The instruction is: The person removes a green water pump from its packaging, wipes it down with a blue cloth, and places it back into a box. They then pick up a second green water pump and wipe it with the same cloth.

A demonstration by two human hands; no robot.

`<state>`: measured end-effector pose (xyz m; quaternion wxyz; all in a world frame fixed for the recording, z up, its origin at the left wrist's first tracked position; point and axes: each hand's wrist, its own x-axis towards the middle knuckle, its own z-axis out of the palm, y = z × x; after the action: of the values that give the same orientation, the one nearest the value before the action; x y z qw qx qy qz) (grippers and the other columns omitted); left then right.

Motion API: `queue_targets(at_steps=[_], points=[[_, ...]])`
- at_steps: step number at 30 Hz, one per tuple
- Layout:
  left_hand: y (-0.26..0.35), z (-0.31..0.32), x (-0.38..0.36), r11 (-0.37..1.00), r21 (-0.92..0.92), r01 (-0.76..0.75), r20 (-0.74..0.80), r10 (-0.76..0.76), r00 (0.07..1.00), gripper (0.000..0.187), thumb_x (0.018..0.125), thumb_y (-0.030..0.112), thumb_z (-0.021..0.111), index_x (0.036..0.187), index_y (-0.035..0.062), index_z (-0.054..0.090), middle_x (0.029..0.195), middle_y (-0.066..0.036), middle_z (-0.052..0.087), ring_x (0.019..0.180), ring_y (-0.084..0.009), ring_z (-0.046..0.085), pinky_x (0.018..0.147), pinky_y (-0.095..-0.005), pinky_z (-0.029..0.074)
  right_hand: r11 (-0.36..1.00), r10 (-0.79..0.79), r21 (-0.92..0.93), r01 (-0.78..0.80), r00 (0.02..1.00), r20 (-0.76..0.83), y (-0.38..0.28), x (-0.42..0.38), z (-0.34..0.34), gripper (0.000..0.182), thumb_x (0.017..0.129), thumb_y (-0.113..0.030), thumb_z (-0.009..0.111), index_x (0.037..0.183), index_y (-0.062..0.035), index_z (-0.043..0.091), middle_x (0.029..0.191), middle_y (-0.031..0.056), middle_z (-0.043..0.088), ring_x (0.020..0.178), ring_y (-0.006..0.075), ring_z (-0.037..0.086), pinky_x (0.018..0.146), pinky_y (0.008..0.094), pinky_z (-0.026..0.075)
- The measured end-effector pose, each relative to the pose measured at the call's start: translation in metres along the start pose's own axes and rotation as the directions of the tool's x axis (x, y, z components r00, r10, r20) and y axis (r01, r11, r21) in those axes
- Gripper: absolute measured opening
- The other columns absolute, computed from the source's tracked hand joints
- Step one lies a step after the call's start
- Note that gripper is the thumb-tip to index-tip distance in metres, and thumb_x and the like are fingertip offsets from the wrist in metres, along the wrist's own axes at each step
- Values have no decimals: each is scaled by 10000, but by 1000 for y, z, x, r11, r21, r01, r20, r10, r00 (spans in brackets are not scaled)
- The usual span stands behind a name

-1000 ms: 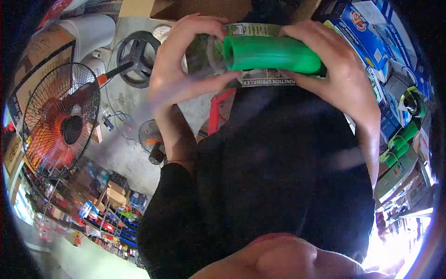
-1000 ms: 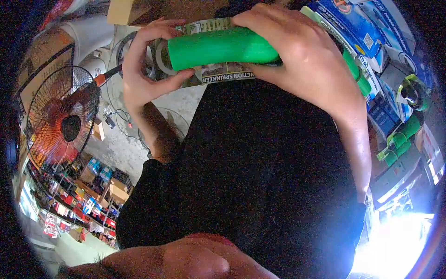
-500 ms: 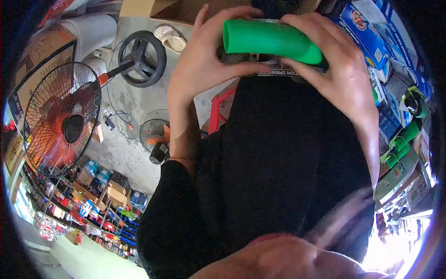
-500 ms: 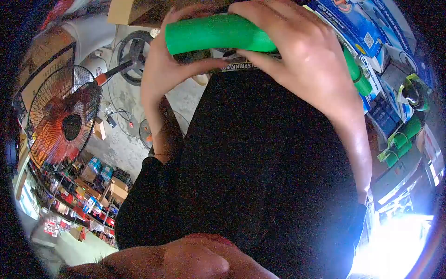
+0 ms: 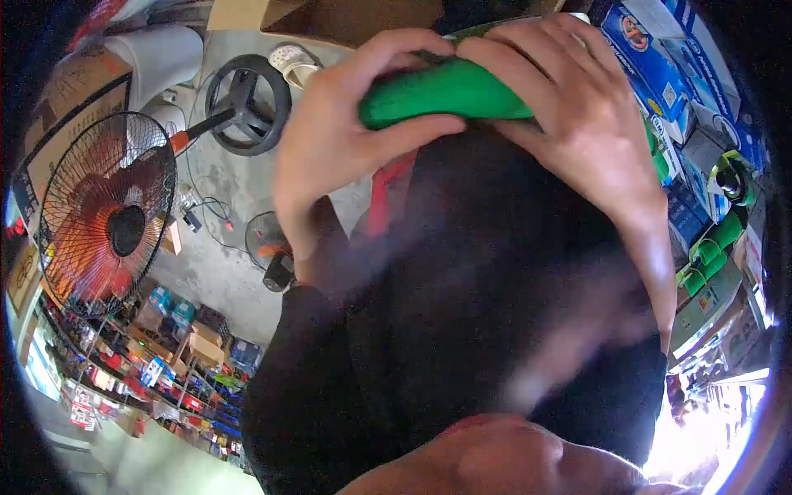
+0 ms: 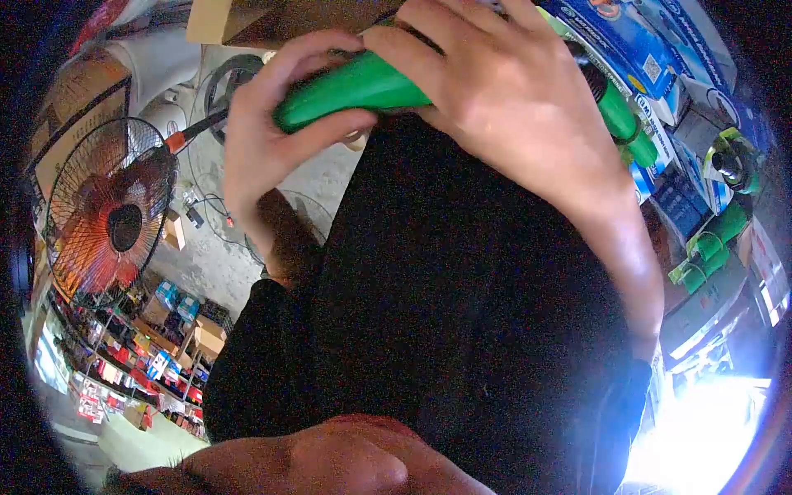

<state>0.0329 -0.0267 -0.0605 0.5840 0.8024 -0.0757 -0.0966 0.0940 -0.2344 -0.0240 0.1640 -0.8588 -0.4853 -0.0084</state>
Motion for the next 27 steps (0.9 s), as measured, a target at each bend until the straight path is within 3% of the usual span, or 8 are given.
queue_targets(at_steps=[2,4,6,14,16,23,26,27], points=[[-1,-14,-6,998,-46,32,12,-32,999,481,718,137,797,1140,58,581,899,-77,674,770,-131,646,699,-262,508,1000,21,18,-21,1000,-2,-2,2,-7,537,618,-40,716,1138,-87,593,1078,91,593,1005,294,560,908,392,438],[3,-28,-11,997,-22,75,9,-75,997,444,739,80,775,1154,50,618,892,-45,681,747,-80,618,664,-235,498,999,51,-2,-52,984,172,0,5,-18,652,632,-175,797,1220,-53,542,1178,124,551,1001,248,579,945,415,403],[5,-35,-16,992,-76,99,2,-99,995,426,746,34,759,1149,17,621,897,-35,680,734,-71,609,638,-224,491,996,82,10,-85,981,174,-2,8,-20,653,634,-158,793,1227,-60,540,1124,116,563,993,251,578,966,424,380],[-4,-55,-21,996,-67,57,10,-56,998,407,758,23,719,1145,-44,613,1006,-109,675,892,-136,627,781,-251,491,989,71,118,-84,991,110,1,8,-15,592,648,-87,783,1185,-28,538,1045,132,575,952,269,585,937,427,403],[-9,-61,-23,991,-131,40,16,-38,999,408,766,47,710,1147,-57,607,1022,-121,673,905,-149,630,800,-259,488,975,31,221,-7,994,-103,8,2,-4,495,657,1,700,1136,-65,592,1070,102,597,1003,296,569,920,365,432],[-20,-71,-27,978,-202,-43,58,56,997,484,777,180,672,1152,-110,578,1062,-176,655,966,-211,633,865,-295,472,827,145,553,-104,989,-30,6,-4,-11,433,704,59,648,1125,-4,572,1050,120,592,1014,275,579,922,316,421],[-27,-71,-25,965,-237,-108,51,123,991,507,782,206,666,1157,-121,569,1063,-181,654,973,-216,632,867,-294,471,732,84,681,-7,993,-79,11,-2,-10,438,737,29,640,1162,-36,558,1074,123,601,1051,266,568,959,340,403],[-27,-70,-24,965,-237,-108,51,123,991,507,782,206,666,1157,-121,569,1063,-181,654,973,-216,632,867,-294,471,692,122,721,-28,989,-79,11,0,-14,447,701,-12,702,1120,-14,544,1039,142,582,977,267,581,898,367,433]])
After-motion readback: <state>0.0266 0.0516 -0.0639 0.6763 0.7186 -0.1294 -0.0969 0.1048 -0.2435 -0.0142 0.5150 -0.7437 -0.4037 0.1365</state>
